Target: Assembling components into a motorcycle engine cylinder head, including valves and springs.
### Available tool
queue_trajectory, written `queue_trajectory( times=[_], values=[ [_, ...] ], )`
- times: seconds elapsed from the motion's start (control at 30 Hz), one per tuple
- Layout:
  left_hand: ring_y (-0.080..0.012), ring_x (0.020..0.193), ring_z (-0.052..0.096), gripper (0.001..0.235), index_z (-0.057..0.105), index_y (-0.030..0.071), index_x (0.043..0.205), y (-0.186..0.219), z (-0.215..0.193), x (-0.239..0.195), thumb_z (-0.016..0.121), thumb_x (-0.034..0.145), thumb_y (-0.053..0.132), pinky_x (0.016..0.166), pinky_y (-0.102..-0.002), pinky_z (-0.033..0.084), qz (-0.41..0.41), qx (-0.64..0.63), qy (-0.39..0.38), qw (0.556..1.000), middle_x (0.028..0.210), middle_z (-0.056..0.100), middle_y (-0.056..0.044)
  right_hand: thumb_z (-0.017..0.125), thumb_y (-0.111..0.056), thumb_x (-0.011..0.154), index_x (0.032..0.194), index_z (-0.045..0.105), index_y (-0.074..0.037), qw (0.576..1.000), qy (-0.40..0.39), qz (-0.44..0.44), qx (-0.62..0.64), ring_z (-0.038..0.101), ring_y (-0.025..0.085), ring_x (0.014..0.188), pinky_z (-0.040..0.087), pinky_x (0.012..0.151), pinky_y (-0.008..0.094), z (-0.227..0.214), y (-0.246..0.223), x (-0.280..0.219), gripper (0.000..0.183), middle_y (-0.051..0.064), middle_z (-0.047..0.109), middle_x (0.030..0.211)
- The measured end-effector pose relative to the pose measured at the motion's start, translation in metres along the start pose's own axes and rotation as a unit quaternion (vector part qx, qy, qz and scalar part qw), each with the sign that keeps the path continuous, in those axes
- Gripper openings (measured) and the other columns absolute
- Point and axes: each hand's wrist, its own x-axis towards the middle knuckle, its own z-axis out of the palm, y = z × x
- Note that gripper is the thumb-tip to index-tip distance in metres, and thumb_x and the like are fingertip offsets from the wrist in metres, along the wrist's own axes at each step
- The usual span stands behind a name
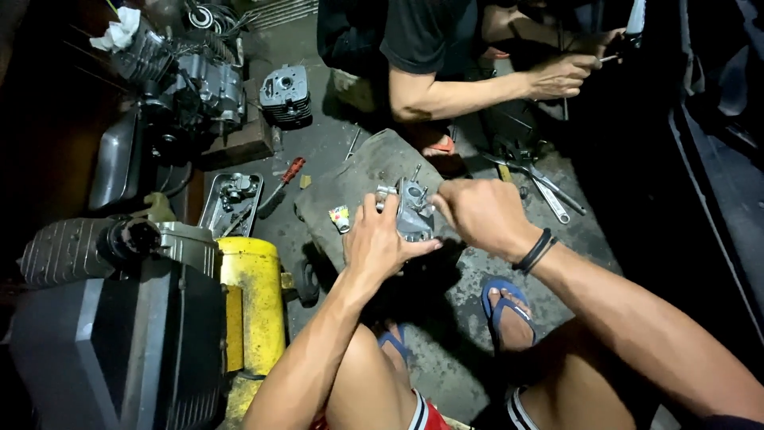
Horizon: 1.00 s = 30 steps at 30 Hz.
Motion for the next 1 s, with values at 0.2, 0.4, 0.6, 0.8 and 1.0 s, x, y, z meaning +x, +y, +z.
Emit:
queue_trajectory(
  times=[0.2,0.4,0.6,0.8,1.0],
  values=[
    [-0.0489,0.100,0.061,0.093,0.055,0.006,0.119,0.000,0.002,0.001,0.084,0.059,0.070,0.076,-0.062,0.057,-0.001,-0.002,0.004,1.000,0.107,0.048,-0.019,0.046,-0.044,0.105,0.069,0.059,-0.010,0.954,-0.138,0.191,0.184,0.071,0.049,0.077,0.051,0.059,0.052,-0.006,-0.002,0.001,0.051,0.019,0.066,0.059],
    [-0.0466,0.101,0.062,0.094,0.056,0.008,0.119,-0.002,0.005,0.003,0.083,0.057,0.073,0.076,-0.061,0.058,-0.014,0.008,-0.009,1.000,0.109,0.049,-0.017,0.051,-0.038,0.103,0.103,0.059,-0.020,1.000,0.002,0.021,0.004,0.068,0.034,0.059,0.054,0.049,0.049,-0.011,-0.006,-0.006,0.019,0.007,0.064,0.080],
    [-0.0461,0.102,0.060,0.093,0.054,0.010,0.121,-0.001,0.003,0.004,0.083,0.058,0.071,0.074,-0.065,0.057,-0.020,0.005,-0.021,1.000,0.111,0.047,-0.016,0.056,-0.027,0.104,0.088,0.055,-0.023,0.979,0.125,-0.117,-0.111,0.058,0.019,0.064,0.046,0.044,0.028,-0.004,0.001,-0.002,0.017,-0.004,0.048,0.080],
    [-0.0474,0.103,0.061,0.091,0.054,0.009,0.123,0.000,0.001,0.003,0.084,0.060,0.067,0.075,-0.066,0.057,-0.022,-0.001,-0.030,0.999,0.111,0.049,-0.018,0.057,-0.030,0.102,0.076,0.052,-0.025,0.959,0.190,-0.120,-0.170,0.059,0.017,0.062,0.042,0.051,0.027,0.007,0.001,-0.001,0.027,-0.006,0.048,0.067],
    [-0.0475,0.102,0.061,0.091,0.055,0.007,0.121,-0.004,0.002,0.004,0.081,0.062,0.071,0.074,-0.064,0.057,-0.015,-0.002,-0.031,0.999,0.111,0.049,-0.019,0.056,-0.034,0.100,0.073,0.057,-0.022,0.987,0.114,-0.050,-0.105,0.065,0.019,0.060,0.047,0.050,0.031,0.008,0.001,-0.005,0.030,-0.002,0.057,0.061]
  ],
)
